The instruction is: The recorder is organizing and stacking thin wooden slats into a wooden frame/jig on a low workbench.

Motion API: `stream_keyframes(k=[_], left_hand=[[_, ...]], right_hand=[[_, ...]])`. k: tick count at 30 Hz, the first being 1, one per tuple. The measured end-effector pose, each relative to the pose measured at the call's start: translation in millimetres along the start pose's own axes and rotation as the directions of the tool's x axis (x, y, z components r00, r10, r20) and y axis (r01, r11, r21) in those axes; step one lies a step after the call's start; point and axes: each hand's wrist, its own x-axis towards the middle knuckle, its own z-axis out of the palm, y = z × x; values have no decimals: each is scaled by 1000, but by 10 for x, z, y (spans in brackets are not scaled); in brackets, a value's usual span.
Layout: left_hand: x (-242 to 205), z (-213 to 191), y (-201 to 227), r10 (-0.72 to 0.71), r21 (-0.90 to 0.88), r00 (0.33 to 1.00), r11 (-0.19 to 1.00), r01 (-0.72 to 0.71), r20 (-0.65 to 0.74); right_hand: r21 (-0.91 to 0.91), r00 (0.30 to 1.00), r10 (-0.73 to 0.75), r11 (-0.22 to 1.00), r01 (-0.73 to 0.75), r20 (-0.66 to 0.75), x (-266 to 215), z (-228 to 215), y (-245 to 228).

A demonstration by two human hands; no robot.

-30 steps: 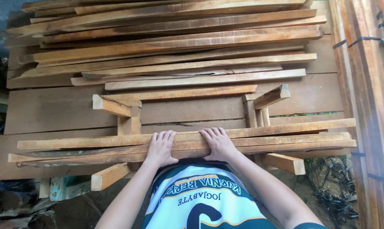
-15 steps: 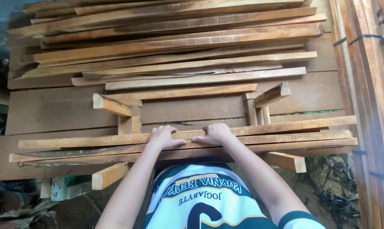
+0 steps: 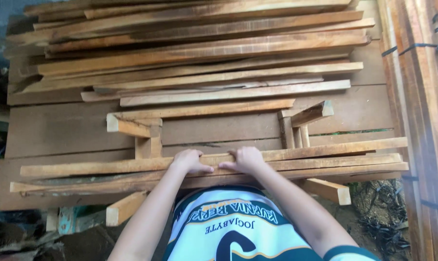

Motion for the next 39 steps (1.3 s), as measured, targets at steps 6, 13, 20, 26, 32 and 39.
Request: stream_keyframes(k=[6, 13, 20, 26, 32, 39], left_hand=[[-42, -74, 61, 12, 42, 999, 999, -14, 48], [-125, -146, 157, -12, 124, 998, 992, 5, 57], [-74, -106, 167, -3, 194, 997, 981, -13, 81], [-1, -95, 140, -8, 204, 997, 979, -8, 80], [-24, -92, 144, -6, 195, 996, 981, -12, 87], [55, -27, 120, 13, 251, 996, 967, -34, 87]], right_hand=[[17, 762, -148, 979, 204, -630, 124, 890, 105], [37, 841, -110, 988, 153, -530, 209, 876, 106], [101, 961, -16, 994, 46, -276, 281, 553, 71], [125, 956, -136, 977, 173, -259, 277, 404, 127], [96, 937, -171, 973, 209, -305, 71, 395, 76], [112, 886, -268, 937, 331, -377, 114, 324, 69]])
